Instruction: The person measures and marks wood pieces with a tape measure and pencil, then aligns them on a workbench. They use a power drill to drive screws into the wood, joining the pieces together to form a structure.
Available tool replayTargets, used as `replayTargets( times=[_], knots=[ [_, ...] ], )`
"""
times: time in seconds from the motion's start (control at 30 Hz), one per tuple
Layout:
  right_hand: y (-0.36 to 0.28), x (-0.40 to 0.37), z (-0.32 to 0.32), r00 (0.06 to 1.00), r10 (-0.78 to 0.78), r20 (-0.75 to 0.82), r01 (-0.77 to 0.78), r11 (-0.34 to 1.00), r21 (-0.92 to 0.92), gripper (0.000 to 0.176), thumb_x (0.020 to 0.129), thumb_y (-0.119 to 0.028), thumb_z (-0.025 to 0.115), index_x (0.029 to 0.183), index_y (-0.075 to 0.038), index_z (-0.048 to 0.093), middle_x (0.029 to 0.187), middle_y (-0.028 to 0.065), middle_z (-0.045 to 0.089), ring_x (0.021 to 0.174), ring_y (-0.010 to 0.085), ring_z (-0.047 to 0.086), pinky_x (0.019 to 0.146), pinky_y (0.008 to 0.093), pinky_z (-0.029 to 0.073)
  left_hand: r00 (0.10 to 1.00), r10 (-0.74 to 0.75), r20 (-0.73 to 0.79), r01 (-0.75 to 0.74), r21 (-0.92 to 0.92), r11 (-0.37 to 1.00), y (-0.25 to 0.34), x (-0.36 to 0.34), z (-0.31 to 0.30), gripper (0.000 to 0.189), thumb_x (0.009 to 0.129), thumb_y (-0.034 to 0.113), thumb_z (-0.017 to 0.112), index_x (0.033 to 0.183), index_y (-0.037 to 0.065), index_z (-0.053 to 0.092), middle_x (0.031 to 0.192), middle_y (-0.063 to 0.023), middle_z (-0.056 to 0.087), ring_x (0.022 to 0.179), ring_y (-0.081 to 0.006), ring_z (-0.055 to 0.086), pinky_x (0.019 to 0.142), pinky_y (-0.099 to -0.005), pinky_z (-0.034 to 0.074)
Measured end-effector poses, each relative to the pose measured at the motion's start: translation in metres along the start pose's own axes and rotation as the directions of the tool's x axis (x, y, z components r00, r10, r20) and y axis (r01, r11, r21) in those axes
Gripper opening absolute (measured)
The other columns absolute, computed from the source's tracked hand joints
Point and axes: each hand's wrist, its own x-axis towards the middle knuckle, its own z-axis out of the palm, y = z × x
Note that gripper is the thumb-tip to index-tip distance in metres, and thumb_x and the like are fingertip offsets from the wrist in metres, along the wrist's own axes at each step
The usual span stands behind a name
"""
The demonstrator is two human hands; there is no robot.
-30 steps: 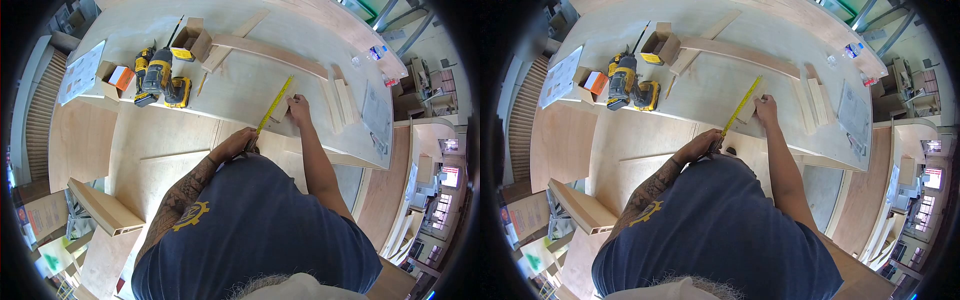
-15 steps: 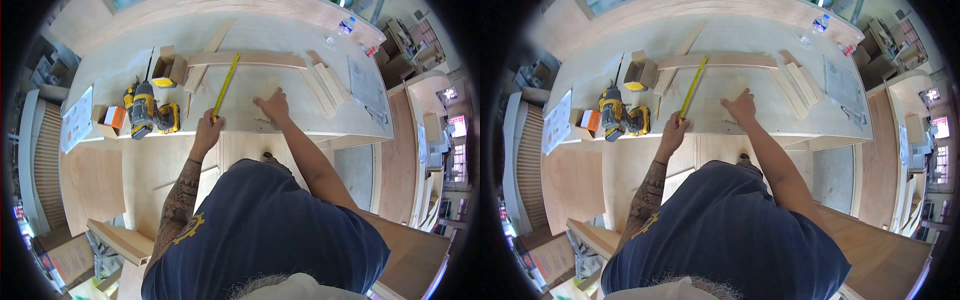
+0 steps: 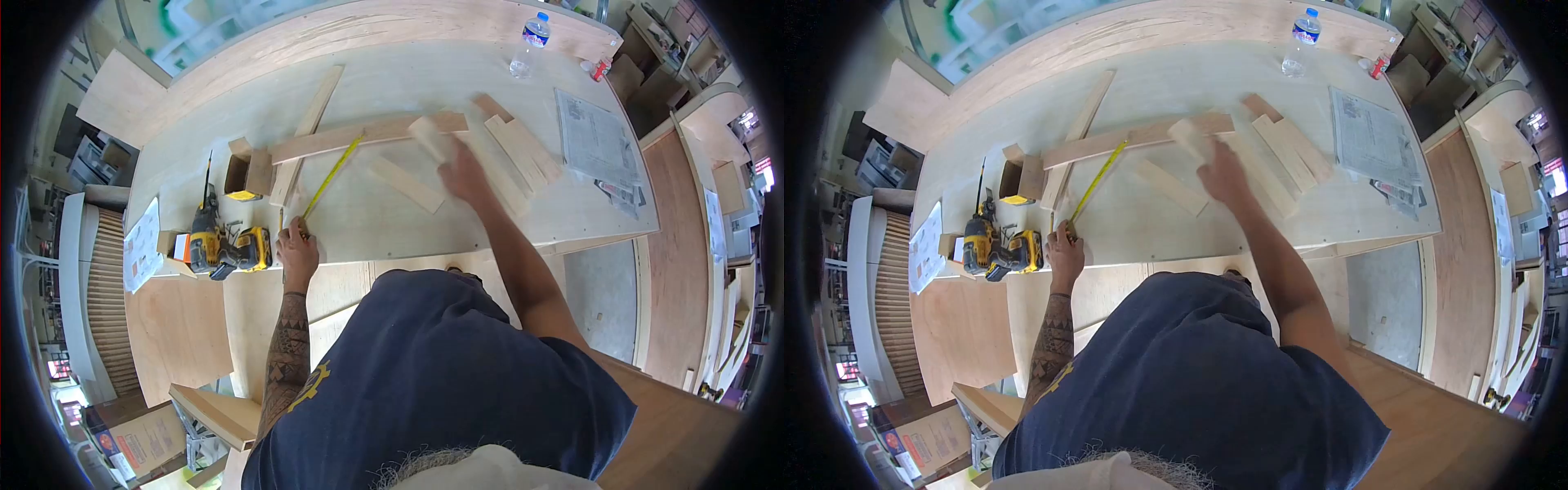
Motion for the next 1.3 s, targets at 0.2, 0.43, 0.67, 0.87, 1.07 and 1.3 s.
replayTargets(
  times=[0.2, 0.43, 0.67, 0.87, 1.07, 1.3],
  knots=[
    [0.103, 0.083, -0.096, 0.972, 0.139, -0.19, -0.176, 0.965, -0.193, 0.075, 0.092, -0.033, 0.074, 0.151, 0.003, 0.044, 0.133, 0.0287, 0.062, 0.124, 0.0443, 0.063, 0.105, 0.0521, 0.054, 0.997, -0.017, -0.079, 0.017, 0.004, 1.0, -0.009, 0.011, 0.024, 0.07, 0.09, 0.017, 0.069, 0.154, 0.01, 0.044, 0.13, -0.0277, 0.057, 0.117, -0.0506, 0.054, 0.103, -0.0612, 0.045],
    [0.138, 0.166, -0.092, 0.965, 0.221, 0.14, -0.16, 0.922, -0.353, 0.072, 0.077, -0.045, 0.087, 0.13, 0.0, 0.066, 0.126, 0.0255, 0.069, 0.121, 0.0401, 0.068, 0.102, 0.051, 0.057, 0.97, -0.06, -0.237, 0.065, 0.013, 0.998, 0.006, 0.004, 0.031, 0.069, 0.088, 0.015, 0.072, 0.152, 0.01, 0.047, 0.12, -0.0241, 0.062, 0.115, -0.0457, 0.057, 0.102, -0.0584, 0.046],
    [0.159, 0.209, -0.05, 0.942, 0.212, 0.262, -0.105, 0.924, -0.367, 0.07, 0.069, -0.043, 0.091, 0.119, 0.002, 0.072, 0.122, 0.0291, 0.072, 0.116, 0.0407, 0.072, 0.098, 0.0513, 0.059, 0.98, -0.093, -0.174, 0.065, -0.157, 0.985, 0.042, -0.019, 0.004, 0.055, 0.088, 0.012, 0.078, 0.139, 0.008, 0.06, 0.119, -0.0206, 0.066, 0.109, -0.0406, 0.063, 0.099, -0.051, 0.05],
    [0.135, 0.22, -0.088, 0.999, 0.048, 0.005, -0.043, 0.93, -0.364, 0.064, 0.082, -0.034, 0.08, 0.135, -0.002, 0.064, 0.13, 0.0282, 0.065, 0.113, 0.0457, 0.069, 0.1, 0.0534, 0.057, 0.98, -0.113, -0.164, 0.083, -0.18, 0.98, 0.059, -0.024, -0.011, 0.061, 0.086, 0.012, 0.08, 0.143, 0.007, 0.058, 0.122, -0.0194, 0.067, 0.113, -0.0411, 0.063, 0.101, -0.0501, 0.051],
    [-0.002, 0.191, -0.156, 0.929, -0.34, 0.143, 0.344, 0.939, -0.001, 0.061, 0.081, -0.029, 0.083, 0.136, -0.006, 0.069, 0.113, 0.0195, 0.073, 0.1, 0.0317, 0.073, 0.091, 0.0448, 0.058, 0.974, 0.143, -0.177, -0.164, -0.11, 0.98, 0.037, 0.021, -0.004, 0.071, 0.085, 0.011, 0.082, 0.15, 0.007, 0.053, 0.121, -0.0165, 0.067, 0.114, -0.0374, 0.062, 0.099, -0.0462, 0.052],
    [-0.088, 0.089, -0.043, 0.501, -0.344, 0.794, -0.217, 0.838, 0.501, 0.05, 0.084, -0.031, 0.088, 0.119, 0.002, 0.076, 0.098, 0.0055, 0.075, 0.085, 0.0132, 0.067, 0.08, 0.0309, 0.055, 0.991, 0.116, -0.067, -0.133, -0.413, 0.901, 0.102, 0.056, -0.06, 0.071, 0.089, 0.02, 0.083, 0.152, 0.008, 0.053, 0.141, -0.0164, 0.062, 0.129, -0.0333, 0.061, 0.104, -0.048, 0.053]
  ],
)
